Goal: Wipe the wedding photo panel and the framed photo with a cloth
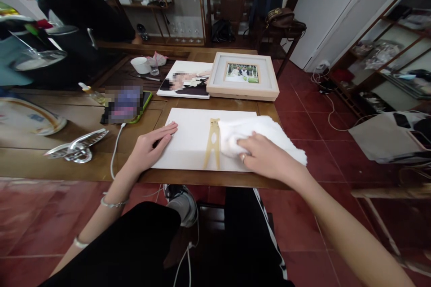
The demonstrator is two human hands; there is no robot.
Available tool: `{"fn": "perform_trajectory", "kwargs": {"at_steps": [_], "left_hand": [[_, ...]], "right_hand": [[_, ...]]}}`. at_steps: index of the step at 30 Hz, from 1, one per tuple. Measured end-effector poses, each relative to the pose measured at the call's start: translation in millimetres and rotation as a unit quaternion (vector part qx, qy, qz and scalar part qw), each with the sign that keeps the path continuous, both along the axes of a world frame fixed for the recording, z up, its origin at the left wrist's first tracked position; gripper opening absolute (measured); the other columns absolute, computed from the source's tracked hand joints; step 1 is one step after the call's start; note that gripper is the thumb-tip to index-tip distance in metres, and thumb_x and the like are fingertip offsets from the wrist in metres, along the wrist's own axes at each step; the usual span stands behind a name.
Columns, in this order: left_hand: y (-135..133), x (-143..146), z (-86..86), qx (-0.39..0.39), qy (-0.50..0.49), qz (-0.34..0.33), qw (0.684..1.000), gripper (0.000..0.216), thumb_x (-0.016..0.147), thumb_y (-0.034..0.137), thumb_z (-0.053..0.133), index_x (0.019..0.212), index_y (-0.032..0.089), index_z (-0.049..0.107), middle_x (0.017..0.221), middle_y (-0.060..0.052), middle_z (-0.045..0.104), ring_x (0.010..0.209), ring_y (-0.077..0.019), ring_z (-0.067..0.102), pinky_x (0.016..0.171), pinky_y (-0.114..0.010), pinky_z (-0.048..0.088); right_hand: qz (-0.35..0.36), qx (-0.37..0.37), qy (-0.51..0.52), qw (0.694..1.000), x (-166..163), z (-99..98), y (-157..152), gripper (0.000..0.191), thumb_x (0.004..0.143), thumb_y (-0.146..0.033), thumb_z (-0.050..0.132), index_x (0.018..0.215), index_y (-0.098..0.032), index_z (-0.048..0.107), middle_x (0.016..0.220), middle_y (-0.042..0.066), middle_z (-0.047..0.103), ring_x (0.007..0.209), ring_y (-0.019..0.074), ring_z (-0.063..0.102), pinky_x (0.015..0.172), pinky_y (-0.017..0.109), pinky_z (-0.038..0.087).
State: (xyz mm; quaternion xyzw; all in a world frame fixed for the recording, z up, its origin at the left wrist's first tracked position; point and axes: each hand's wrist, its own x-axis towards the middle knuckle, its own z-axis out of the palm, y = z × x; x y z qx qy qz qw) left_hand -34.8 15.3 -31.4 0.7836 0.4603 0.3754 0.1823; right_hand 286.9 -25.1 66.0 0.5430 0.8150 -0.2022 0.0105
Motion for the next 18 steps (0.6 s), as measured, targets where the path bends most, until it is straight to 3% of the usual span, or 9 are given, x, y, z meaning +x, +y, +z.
{"fn": "perform_trajectory", "kwargs": {"at_steps": [4, 9, 12, 15, 18], "left_hand": [[0, -1, -0.6, -0.002, 0.001, 0.002, 1.0, 0.033, 0.095, 0.032, 0.048, 0.117, 0.018, 0.069, 0.127, -0.008, 0.065, 0.123, -0.0238, 0.058, 0.11, -0.045, 0.043], [1, -1, 0.4, 0.004, 0.009, 0.001, 1.0, 0.034, 0.095, 0.032, 0.047, 0.115, 0.016, 0.07, 0.127, -0.009, 0.065, 0.123, -0.0245, 0.058, 0.11, -0.045, 0.043], [1, 0, 0.4, 0.004, 0.008, 0.002, 1.0, 0.034, 0.096, 0.032, 0.047, 0.116, 0.016, 0.069, 0.127, -0.009, 0.065, 0.122, -0.0244, 0.058, 0.11, -0.046, 0.043], [1, 0, -0.3, 0.004, 0.003, -0.001, 1.0, 0.034, 0.096, 0.031, 0.047, 0.116, 0.015, 0.069, 0.126, -0.01, 0.065, 0.122, -0.0239, 0.059, 0.11, -0.045, 0.043], [1, 0, -0.9, 0.005, -0.001, -0.001, 1.0, 0.035, 0.095, 0.032, 0.048, 0.116, 0.013, 0.069, 0.125, -0.011, 0.065, 0.122, -0.0243, 0.059, 0.11, -0.043, 0.043]], "right_hand": [[-0.001, 0.054, 0.029, 0.998, -8, -9.3, 50, 0.02, 0.078, -0.02, 0.044, 0.062, -0.024, 0.033, 0.064, 0.002, 0.047, 0.072, 0.023, 0.052, 0.063, 0.033, 0.032], [0.0, 0.095, 0.044, 0.995, -13, -18.6, 78, 0.022, 0.076, -0.015, 0.043, 0.061, -0.024, 0.029, 0.062, 0.0, 0.042, 0.063, 0.0193, 0.045, 0.06, 0.033, 0.028], [0.01, 0.095, 0.021, 0.995, -13, -17.7, 60, 0.019, 0.078, -0.017, 0.043, 0.063, -0.024, 0.032, 0.063, 0.001, 0.045, 0.073, 0.023, 0.051, 0.064, 0.033, 0.033], [0.04, 0.054, 0.003, 0.998, -12, -8.1, 21, 0.015, 0.08, -0.017, 0.041, 0.067, -0.023, 0.038, 0.069, 0.004, 0.055, 0.088, 0.0279, 0.057, 0.077, 0.037, 0.04], [0.065, -0.012, 0.009, 0.998, -12, 6.9, -20, 0.014, 0.08, -0.015, 0.041, 0.069, -0.023, 0.045, 0.097, 0.007, 0.067, 0.113, 0.0318, 0.056, 0.093, 0.043, 0.041]]}}
